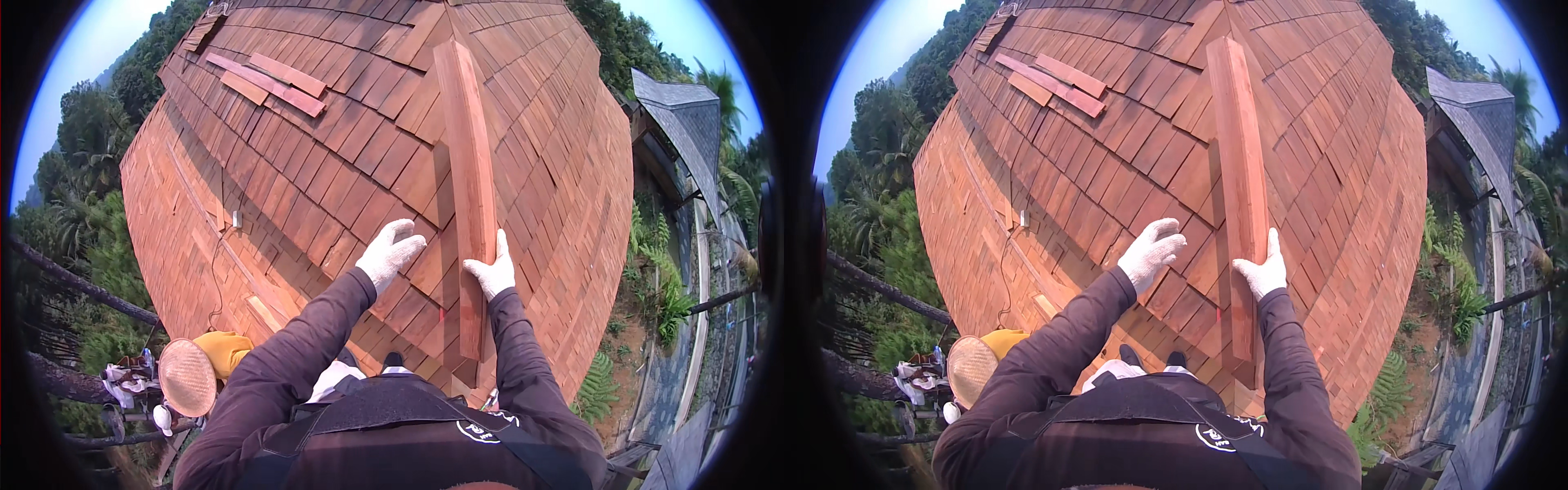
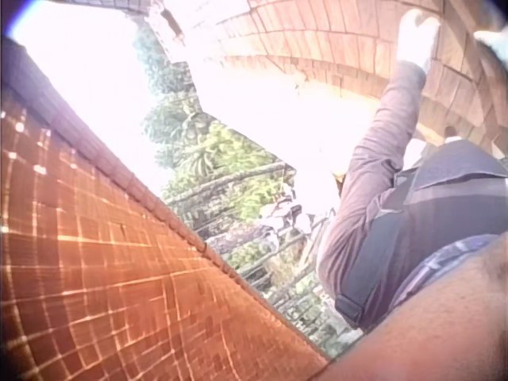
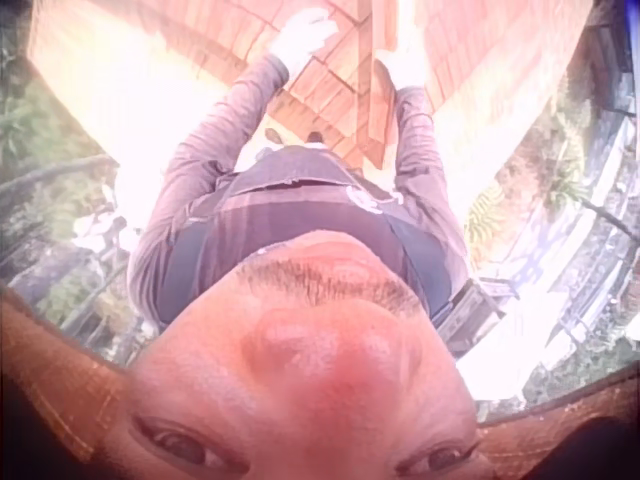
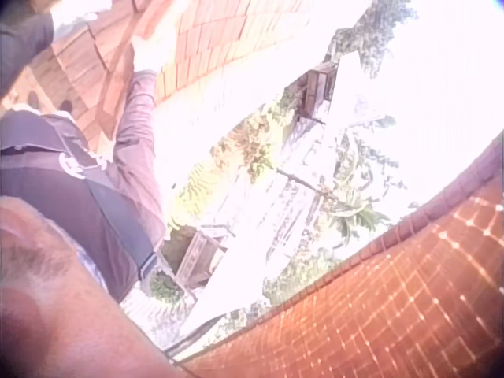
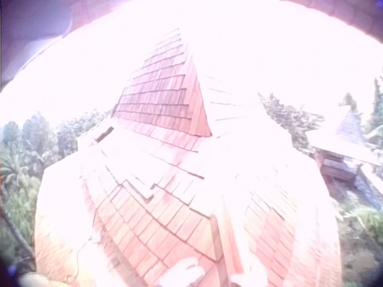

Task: The person installs wooden shingles and ridge caps on a roof using a pneumatic nail gun and by hand.

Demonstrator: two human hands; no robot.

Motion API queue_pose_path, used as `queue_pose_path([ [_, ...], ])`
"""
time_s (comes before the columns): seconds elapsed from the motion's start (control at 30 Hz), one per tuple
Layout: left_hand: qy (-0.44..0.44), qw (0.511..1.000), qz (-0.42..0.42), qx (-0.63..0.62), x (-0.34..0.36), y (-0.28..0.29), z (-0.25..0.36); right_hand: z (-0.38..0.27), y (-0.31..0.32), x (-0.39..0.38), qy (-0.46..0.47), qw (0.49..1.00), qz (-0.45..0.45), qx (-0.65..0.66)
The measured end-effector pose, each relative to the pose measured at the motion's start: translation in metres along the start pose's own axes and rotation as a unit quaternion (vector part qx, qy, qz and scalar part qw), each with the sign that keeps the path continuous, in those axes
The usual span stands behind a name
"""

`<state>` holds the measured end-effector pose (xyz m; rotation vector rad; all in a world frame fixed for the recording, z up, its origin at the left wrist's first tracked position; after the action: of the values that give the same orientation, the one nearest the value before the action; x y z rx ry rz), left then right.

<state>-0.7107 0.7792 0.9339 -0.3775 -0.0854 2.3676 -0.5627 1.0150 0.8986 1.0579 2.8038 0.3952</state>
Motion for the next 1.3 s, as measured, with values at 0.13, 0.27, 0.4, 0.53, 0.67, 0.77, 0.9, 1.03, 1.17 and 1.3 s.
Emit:
queue_pose_path([
  [0.13,0.097,0.986,0.030,-0.135,-0.064,0.069,-0.081,-0.016,0.014,0.115,-0.007,1.000,0.000,-0.020],
  [0.27,0.255,0.943,0.177,-0.120,-0.174,0.164,-0.201,0.030,-0.012,0.165,-0.058,0.895,0.024,-0.441],
  [0.4,0.326,0.926,0.170,0.083,-0.242,0.221,-0.301,0.100,0.028,0.172,-0.083,0.926,0.088,-0.357],
  [0.53,0.180,0.837,0.081,0.510,-0.345,0.304,-0.344,0.067,-0.038,0.131,-0.058,0.929,0.095,-0.354],
  [0.67,0.404,0.863,0.304,-0.013,-0.320,0.301,-0.352,0.090,-0.017,0.092,-0.010,0.925,0.156,-0.347],
  [0.77,0.190,0.948,0.183,0.180,-0.295,0.296,-0.309,0.105,-0.010,0.066,-0.026,0.938,0.136,-0.319],
  [0.9,0.284,0.920,0.265,0.045,-0.258,0.283,-0.287,0.112,-0.012,0.045,-0.056,0.942,0.103,-0.315],
  [1.03,0.339,0.905,0.255,0.025,-0.223,0.242,-0.258,0.149,0.019,0.023,-0.091,0.948,0.083,-0.293],
  [1.17,0.306,0.919,0.232,0.083,-0.223,0.256,-0.270,0.152,0.027,-0.012,-0.154,0.939,0.095,-0.293],
  [1.3,0.182,0.845,0.013,0.503,-0.244,0.341,-0.294,0.130,-0.014,-0.031,-0.170,0.917,0.144,-0.331],
])
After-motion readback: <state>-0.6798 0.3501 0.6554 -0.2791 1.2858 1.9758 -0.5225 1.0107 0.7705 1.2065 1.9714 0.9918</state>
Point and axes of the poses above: each hand's wrist, its own x-axis towards the middle knuckle, its own y-axis out of the back of the hand, z = x × y, the point moved 3 cm from there along x, towards the middle knuckle
